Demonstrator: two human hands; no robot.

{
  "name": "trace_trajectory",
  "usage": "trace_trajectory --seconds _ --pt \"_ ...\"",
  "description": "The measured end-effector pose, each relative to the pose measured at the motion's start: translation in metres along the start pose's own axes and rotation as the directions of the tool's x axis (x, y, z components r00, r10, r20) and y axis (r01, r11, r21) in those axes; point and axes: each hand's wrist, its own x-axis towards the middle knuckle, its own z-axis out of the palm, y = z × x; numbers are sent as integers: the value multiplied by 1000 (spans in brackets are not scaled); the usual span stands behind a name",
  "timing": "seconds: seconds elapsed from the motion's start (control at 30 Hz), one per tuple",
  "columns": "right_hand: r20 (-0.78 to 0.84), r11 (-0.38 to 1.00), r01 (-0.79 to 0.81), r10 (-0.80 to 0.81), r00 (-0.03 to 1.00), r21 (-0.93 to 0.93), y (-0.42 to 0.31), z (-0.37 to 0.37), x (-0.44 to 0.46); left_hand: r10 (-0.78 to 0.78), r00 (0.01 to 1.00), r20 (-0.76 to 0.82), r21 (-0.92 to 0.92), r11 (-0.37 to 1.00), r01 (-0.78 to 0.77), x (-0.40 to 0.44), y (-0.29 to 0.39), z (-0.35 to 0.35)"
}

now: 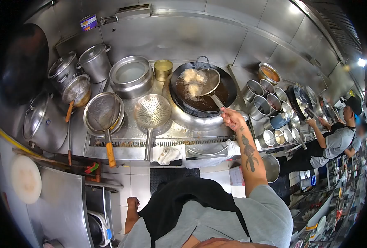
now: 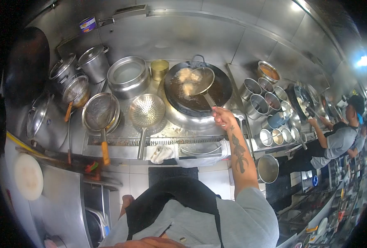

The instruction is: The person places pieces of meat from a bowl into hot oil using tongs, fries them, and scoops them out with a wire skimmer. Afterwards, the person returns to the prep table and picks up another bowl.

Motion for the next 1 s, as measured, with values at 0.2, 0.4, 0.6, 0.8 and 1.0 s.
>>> trace_trajectory --seconds 0.2,0.4,0.6,0.8,1.0 --pt "-236 950 70 -146 961 -306 2 10 -16 -350 935 63 -814 524 251 1 4 -1" --pt "-265 828 68 -254 930 -556 2 16 -28 -360 930 77 -875 422 236 5 8 -5" --pt "-278 757 107 -363 889 -644 -4 1 -40 -350 934 69 -865 446 231 4 8 -4" --pt "-298 727 137 -436 849 -673 -12 -29 -52 -356 933 56 -839 489 237 -2 5 -2" --pt "-377 832 71 -323 868 -551 0 -34 -54 -350 936 26 -782 576 237 -6 4 -1"
